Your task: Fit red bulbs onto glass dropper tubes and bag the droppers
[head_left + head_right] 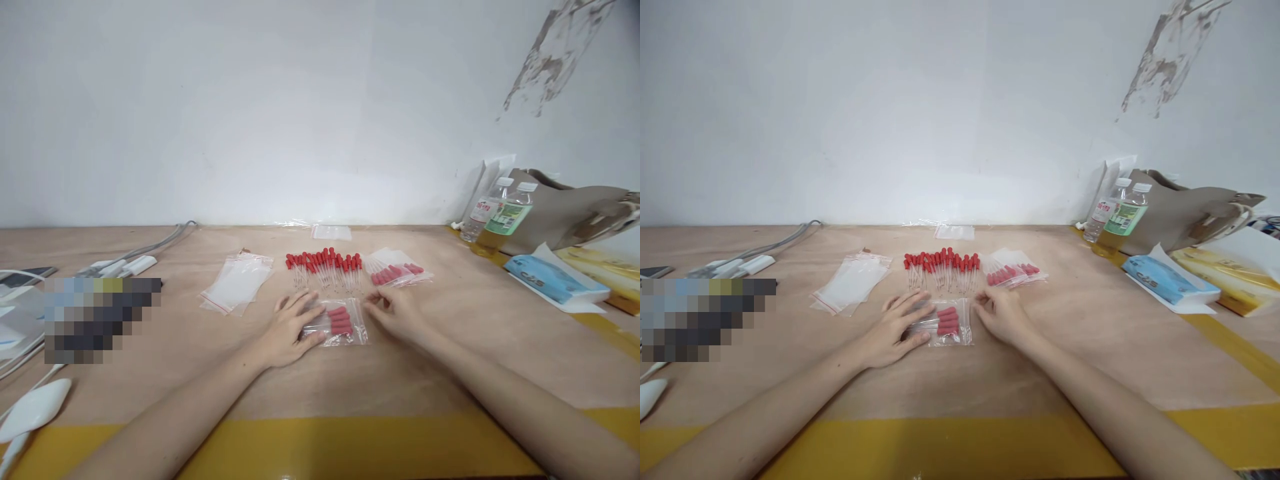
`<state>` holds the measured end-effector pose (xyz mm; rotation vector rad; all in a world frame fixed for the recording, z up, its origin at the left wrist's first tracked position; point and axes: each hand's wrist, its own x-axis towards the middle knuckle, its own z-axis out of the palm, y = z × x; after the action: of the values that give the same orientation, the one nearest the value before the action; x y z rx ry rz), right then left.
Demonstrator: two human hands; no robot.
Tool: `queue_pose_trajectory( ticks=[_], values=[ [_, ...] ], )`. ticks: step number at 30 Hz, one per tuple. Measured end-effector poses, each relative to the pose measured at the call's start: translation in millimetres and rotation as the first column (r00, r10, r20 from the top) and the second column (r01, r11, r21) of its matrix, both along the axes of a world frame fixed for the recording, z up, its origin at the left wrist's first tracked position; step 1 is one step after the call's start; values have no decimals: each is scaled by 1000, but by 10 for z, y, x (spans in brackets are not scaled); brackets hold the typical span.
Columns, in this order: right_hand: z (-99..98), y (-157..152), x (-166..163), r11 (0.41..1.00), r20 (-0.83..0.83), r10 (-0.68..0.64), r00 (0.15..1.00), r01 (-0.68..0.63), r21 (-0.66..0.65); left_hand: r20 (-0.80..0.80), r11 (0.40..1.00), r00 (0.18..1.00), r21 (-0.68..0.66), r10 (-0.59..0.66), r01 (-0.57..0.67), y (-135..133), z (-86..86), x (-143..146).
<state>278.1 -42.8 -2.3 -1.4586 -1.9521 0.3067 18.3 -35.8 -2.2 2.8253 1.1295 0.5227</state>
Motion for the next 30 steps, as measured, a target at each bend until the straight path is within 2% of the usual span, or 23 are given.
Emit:
queue_pose_trajectory(
  ticks=[3, 5, 8, 11, 15, 21, 24, 27, 28, 30],
  values=[
    [120, 265, 37, 968, 310, -165, 936, 93, 234, 13, 998, 1000, 62, 2, -3, 8, -3, 8],
    [186, 477, 14, 955, 416, -225, 881, 114, 275, 5, 998, 1000, 55, -23, 23, 13, 3, 9],
    [227, 801, -66, 949, 470, -298, 831, 204, 240, -3, 999, 999, 18, -51, 51, 16, 13, 0],
    [214, 1072, -145, 941, 455, -331, 827, 323, 96, 9, 997, 997, -30, -77, 77, 21, 10, -16],
    [176, 1298, -188, 884, 345, -399, 849, 456, -99, 44, 986, 993, -120, -109, 114, 25, -7, -38],
    [153, 1442, -139, 830, 136, -499, 856, 517, -211, 72, 977, 993, -181, -98, 110, 10, -2, -37],
    [213, 1418, -52, 854, -28, -497, 867, 483, -194, 55, 976, 994, -195, -92, 101, 4, 6, -36],
    [283, 1256, 87, 892, -217, -452, 865, 431, -139, 50, 977, 995, -189, -89, 97, 7, 4, -37],
    [292, 1166, 135, 903, -293, -430, 854, 412, -122, 49, 978, 995, -186, -88, 96, 10, 2, -37],
    [272, 946, 217, 941, -555, -319, 768, 326, -89, 48, 979, 995, -181, -88, 95, 17, -3, -36]
  ],
)
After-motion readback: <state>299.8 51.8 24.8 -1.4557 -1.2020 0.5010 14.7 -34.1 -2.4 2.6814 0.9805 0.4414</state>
